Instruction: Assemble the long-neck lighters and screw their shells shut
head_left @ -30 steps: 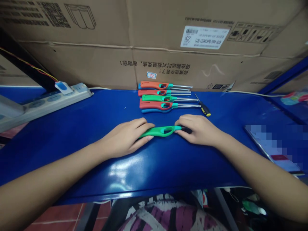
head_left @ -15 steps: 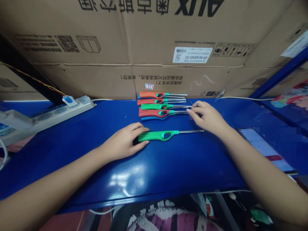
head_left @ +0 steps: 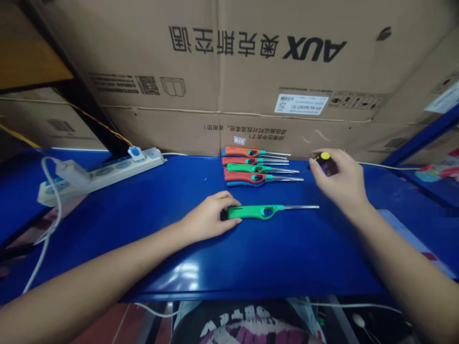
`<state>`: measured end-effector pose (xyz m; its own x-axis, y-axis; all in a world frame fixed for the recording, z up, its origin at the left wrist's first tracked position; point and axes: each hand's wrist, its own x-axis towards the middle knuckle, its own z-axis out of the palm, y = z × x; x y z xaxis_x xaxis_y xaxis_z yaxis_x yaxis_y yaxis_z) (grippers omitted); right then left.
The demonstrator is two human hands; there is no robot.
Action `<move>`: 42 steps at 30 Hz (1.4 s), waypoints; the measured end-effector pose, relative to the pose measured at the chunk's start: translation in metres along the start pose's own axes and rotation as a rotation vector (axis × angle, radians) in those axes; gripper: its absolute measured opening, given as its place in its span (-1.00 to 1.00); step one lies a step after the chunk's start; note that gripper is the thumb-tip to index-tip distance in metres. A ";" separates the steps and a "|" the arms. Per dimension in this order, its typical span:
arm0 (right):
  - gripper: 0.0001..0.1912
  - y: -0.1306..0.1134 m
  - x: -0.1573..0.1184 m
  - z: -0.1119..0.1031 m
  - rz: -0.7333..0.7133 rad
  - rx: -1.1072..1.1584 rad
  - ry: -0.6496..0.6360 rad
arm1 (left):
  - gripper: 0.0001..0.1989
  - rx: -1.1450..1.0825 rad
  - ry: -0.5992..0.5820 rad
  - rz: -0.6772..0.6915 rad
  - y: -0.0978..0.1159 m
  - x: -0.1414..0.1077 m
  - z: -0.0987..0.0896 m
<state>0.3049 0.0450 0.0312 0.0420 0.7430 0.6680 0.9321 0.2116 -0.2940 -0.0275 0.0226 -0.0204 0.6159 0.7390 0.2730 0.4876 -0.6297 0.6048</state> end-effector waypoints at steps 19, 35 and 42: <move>-0.77 -0.129 -0.014 0.092 -0.258 0.767 -0.368 | -0.71 -0.051 -0.025 0.121 -0.001 -0.006 0.006; -0.68 -0.074 -0.033 0.029 0.385 1.453 -0.412 | -0.61 -0.170 -0.111 0.112 0.010 -0.006 0.013; -0.69 -0.065 -0.030 0.019 0.497 1.568 -0.349 | -0.59 -0.197 -0.117 0.099 0.008 -0.003 0.012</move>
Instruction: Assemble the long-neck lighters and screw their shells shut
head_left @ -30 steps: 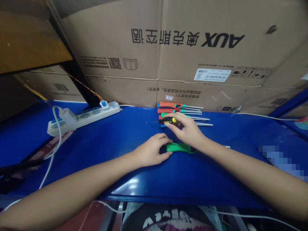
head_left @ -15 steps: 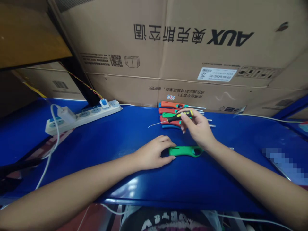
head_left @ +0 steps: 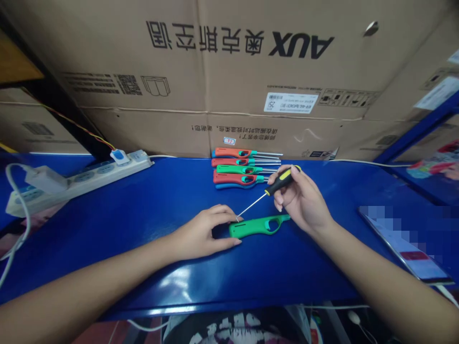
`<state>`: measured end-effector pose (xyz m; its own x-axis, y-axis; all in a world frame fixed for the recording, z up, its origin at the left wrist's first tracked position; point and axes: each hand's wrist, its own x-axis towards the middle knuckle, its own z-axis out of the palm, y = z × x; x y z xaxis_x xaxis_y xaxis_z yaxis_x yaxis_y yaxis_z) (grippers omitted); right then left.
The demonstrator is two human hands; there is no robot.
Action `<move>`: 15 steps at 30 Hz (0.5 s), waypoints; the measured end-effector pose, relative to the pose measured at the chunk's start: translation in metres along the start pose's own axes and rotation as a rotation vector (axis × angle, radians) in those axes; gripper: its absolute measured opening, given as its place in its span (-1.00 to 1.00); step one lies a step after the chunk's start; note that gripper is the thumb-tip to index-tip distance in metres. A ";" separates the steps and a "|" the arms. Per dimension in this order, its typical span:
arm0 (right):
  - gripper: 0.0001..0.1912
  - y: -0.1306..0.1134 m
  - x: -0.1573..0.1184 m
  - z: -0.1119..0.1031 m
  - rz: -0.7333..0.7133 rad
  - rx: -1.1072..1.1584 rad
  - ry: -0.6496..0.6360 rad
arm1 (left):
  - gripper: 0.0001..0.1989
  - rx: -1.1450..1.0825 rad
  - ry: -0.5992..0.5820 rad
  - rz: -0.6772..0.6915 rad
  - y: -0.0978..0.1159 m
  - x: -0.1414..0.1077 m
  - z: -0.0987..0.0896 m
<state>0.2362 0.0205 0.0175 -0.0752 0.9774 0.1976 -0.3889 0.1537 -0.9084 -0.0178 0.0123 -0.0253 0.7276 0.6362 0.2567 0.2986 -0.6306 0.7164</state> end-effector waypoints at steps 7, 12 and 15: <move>-0.71 0.003 -0.004 0.006 0.023 0.004 0.042 | -0.68 -0.141 0.179 -0.001 0.001 0.003 -0.002; -0.70 0.011 -0.004 0.007 0.069 0.001 0.069 | -0.90 -0.212 0.264 0.035 0.004 0.002 -0.004; -0.70 0.014 -0.003 0.006 0.089 0.002 0.063 | -0.93 -0.183 0.303 0.047 0.003 0.001 -0.005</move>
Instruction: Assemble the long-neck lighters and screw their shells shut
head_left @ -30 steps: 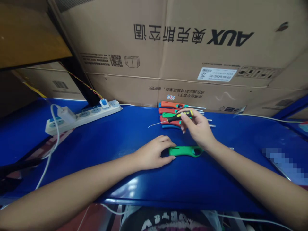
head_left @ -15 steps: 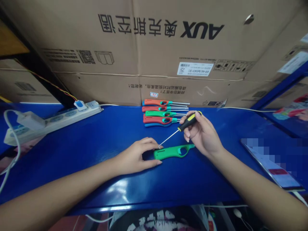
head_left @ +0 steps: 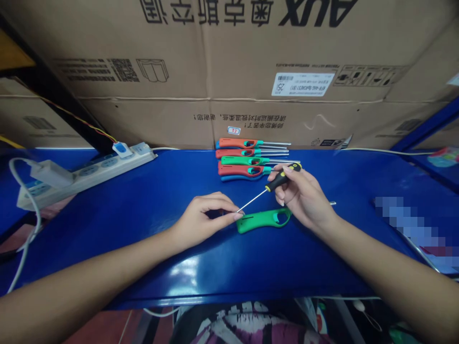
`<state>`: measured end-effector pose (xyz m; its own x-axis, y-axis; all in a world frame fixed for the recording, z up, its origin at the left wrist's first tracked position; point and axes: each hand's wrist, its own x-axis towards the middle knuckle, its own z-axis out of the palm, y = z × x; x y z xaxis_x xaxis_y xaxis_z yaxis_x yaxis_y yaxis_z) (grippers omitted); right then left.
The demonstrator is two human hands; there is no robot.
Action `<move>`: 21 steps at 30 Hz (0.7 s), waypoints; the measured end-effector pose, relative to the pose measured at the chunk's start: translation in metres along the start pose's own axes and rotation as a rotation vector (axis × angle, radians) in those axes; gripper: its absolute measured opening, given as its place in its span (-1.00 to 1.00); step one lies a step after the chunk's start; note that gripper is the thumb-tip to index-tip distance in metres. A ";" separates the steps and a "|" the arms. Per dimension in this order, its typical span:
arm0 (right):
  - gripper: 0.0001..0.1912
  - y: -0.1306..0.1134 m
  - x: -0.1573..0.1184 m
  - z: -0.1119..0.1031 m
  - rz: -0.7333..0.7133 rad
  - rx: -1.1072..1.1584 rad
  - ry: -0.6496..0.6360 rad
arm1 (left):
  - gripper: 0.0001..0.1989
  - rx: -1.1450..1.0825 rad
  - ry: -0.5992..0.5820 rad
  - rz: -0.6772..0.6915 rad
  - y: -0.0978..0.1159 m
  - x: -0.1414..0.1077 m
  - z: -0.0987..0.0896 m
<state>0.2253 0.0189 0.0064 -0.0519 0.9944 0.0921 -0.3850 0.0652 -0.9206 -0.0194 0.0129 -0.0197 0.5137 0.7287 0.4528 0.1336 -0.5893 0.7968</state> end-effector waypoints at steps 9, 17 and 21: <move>-0.70 0.003 0.002 0.001 0.032 0.014 0.004 | -0.94 0.043 0.005 0.092 -0.003 0.000 0.001; -0.81 -0.006 -0.004 0.000 -0.074 -0.090 -0.123 | -0.96 0.032 -0.073 0.085 -0.001 -0.001 0.004; -0.84 -0.016 -0.006 0.003 -0.105 -0.176 -0.229 | -0.94 -0.003 -0.140 0.026 0.004 -0.002 0.009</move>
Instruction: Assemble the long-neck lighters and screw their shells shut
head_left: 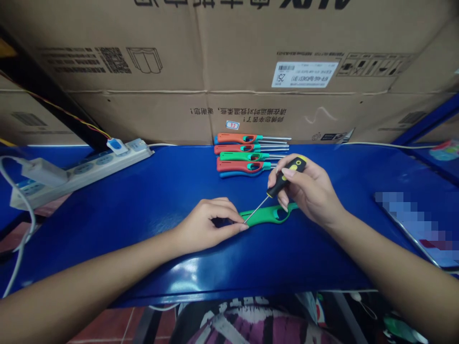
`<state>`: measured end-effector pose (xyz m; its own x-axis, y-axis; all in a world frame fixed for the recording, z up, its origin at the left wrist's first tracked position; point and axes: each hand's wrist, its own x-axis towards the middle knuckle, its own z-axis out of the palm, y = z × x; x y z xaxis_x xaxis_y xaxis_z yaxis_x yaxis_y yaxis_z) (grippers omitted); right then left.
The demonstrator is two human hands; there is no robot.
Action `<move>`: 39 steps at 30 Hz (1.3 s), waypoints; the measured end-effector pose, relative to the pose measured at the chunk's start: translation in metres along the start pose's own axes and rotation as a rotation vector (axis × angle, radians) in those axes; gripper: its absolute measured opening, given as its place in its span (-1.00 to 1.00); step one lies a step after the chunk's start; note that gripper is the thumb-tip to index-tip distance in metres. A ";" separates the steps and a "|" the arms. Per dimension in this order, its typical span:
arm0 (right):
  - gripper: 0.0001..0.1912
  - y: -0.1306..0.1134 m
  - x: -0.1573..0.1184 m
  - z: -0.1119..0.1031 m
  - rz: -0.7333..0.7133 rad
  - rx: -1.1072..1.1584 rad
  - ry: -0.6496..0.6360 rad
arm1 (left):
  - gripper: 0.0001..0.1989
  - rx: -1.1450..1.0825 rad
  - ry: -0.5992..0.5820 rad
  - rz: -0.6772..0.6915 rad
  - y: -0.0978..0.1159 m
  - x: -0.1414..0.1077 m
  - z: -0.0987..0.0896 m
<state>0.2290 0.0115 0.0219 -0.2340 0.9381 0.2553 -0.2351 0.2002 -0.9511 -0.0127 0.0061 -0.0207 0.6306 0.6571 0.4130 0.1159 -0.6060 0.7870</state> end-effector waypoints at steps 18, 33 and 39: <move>-0.51 -0.018 -0.011 0.022 -0.264 -0.306 0.017 | -0.94 0.178 -0.070 -0.100 0.035 0.022 0.012; -0.43 -0.007 0.001 0.008 -0.183 -0.173 0.120 | -0.42 0.329 -0.131 -0.019 0.008 0.011 0.006; -0.40 -0.005 0.001 0.007 -0.175 -0.188 0.192 | -0.47 0.424 -0.182 0.009 0.012 0.009 0.005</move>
<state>0.2236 0.0099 0.0284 -0.0184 0.9176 0.3970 -0.0735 0.3947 -0.9159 -0.0017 0.0029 -0.0099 0.7529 0.5847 0.3022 0.3898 -0.7660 0.5111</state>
